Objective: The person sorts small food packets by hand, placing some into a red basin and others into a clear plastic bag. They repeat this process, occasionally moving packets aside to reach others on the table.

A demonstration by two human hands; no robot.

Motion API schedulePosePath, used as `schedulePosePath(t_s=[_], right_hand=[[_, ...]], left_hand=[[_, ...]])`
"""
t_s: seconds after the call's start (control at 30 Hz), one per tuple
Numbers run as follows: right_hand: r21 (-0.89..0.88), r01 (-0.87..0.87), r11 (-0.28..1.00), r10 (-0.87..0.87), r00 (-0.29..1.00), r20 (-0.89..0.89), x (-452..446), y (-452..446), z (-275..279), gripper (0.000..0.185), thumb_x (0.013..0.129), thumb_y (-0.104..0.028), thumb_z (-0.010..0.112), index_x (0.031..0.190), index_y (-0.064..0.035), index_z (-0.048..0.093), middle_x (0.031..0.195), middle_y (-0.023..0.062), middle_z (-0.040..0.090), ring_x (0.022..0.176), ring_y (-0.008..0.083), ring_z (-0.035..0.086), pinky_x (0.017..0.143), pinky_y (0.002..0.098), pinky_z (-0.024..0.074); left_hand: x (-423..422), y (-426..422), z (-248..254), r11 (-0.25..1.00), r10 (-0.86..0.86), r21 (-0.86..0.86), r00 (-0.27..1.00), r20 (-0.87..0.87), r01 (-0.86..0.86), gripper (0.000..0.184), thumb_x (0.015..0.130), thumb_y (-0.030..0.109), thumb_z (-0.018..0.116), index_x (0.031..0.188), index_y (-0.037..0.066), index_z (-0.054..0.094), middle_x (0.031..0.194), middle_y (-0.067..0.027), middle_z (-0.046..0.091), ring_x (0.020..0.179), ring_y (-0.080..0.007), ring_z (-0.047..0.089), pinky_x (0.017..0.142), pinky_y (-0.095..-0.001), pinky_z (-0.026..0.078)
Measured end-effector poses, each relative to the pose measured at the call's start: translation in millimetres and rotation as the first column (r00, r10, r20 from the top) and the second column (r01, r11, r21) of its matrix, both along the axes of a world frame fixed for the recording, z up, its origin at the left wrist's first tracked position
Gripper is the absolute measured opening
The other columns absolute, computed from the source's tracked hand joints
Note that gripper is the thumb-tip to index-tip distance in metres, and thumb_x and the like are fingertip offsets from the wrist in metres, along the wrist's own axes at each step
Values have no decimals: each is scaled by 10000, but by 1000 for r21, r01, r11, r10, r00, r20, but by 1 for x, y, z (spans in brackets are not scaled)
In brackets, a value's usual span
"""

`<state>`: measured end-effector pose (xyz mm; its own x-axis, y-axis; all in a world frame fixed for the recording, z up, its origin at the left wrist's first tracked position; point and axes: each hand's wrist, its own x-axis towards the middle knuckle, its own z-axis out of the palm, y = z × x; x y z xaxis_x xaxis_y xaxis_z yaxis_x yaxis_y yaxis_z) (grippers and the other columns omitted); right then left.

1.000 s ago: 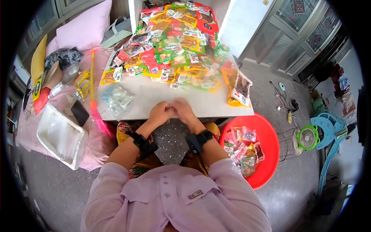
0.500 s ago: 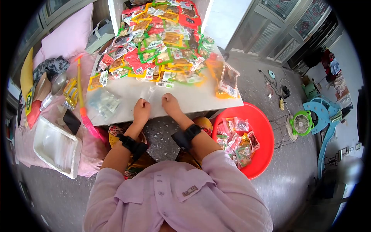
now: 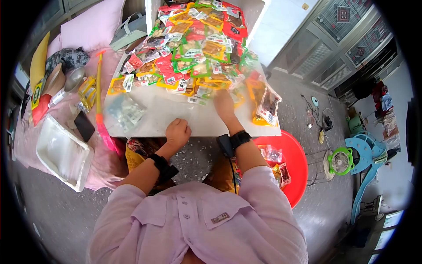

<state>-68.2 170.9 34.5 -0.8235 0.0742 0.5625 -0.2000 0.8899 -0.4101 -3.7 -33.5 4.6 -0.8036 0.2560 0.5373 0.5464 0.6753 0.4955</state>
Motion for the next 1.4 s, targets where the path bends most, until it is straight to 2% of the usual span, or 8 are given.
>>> schedulePosePath(t_s=[0.23, 0.47, 0.57, 0.77, 1.0, 1.2, 1.3, 1.4], right_hand=[[211, 193, 958, -133, 954, -269, -48, 4, 16, 192, 680, -106, 486, 858, -148, 546, 846, 50, 538, 829, 238, 504, 620, 411, 386], [383, 216, 898, -198, 976, -87, -67, 2, 10, 228, 734, -156, 452, 942, -157, 546, 937, 28, 537, 948, 231, 474, 793, 470, 301], [369, 154, 917, -181, 983, 41, -66, 4, 5, 241, 738, -156, 450, 963, -158, 536, 970, 30, 535, 964, 232, 467, 800, 479, 297], [378, 145, 914, -153, 988, -10, -58, 0, 7, 254, 749, -194, 438, 980, -136, 524, 1018, 43, 513, 996, 243, 444, 836, 504, 273], [445, 202, 872, -302, 939, 167, -56, -23, 23, 299, 769, -224, 405, 1017, -90, 507, 1067, 87, 469, 1061, 267, 382, 878, 541, 215], [411, 111, 905, -157, 984, 81, -46, -19, 17, 265, 735, -164, 427, 970, -102, 535, 1013, 69, 510, 1012, 245, 431, 855, 502, 258], [298, -44, 953, 54, 998, -23, -35, -9, 22, 242, 701, -113, 450, 921, -106, 551, 967, 64, 533, 946, 233, 476, 781, 443, 346], [368, 0, 930, 32, 996, -82, -17, -1, 33, 218, 669, -66, 477, 875, -88, 547, 907, 85, 538, 870, 236, 509, 693, 378, 405]], left_hand=[[-2, -2, -3, 1000, -6, 9, 1000, 0, 6, 57, 636, 96, 537, 639, 52, 501, 670, -102, 496, 644, -299, 498, 573, -392, 415], [-2, -1, 1, 999, -18, 29, 1000, -26, 18, 69, 623, 97, 536, 617, 59, 479, 659, -107, 469, 647, -308, 483, 562, -405, 403], [1, -1, 3, 1000, -20, 14, 999, -28, 20, 71, 623, 95, 536, 615, 57, 476, 659, -109, 462, 649, -309, 479, 564, -407, 400], [-1, 0, 1, 1000, -2, 11, 1000, -25, 3, 73, 619, 90, 533, 610, 55, 470, 656, -108, 458, 649, -310, 479, 562, -410, 399], [-3, -1, -2, 999, -12, 30, 996, -93, 15, 78, 612, 88, 531, 611, 58, 459, 649, -101, 447, 639, -303, 478, 558, -405, 401], [-1, -1, 0, 1000, -16, 11, 995, -102, 17, 93, 608, 77, 536, 606, 55, 445, 648, -107, 439, 626, -309, 471, 553, -408, 399], [-2, 0, -2, 1000, -12, 10, 997, -81, 13, 95, 606, 71, 540, 602, 54, 447, 649, -112, 441, 628, -314, 471, 554, -412, 398], [0, 0, -2, 1000, -10, 6, 998, -64, 10, 86, 614, 75, 536, 604, 51, 454, 658, -119, 451, 638, -319, 474, 561, -412, 400]])
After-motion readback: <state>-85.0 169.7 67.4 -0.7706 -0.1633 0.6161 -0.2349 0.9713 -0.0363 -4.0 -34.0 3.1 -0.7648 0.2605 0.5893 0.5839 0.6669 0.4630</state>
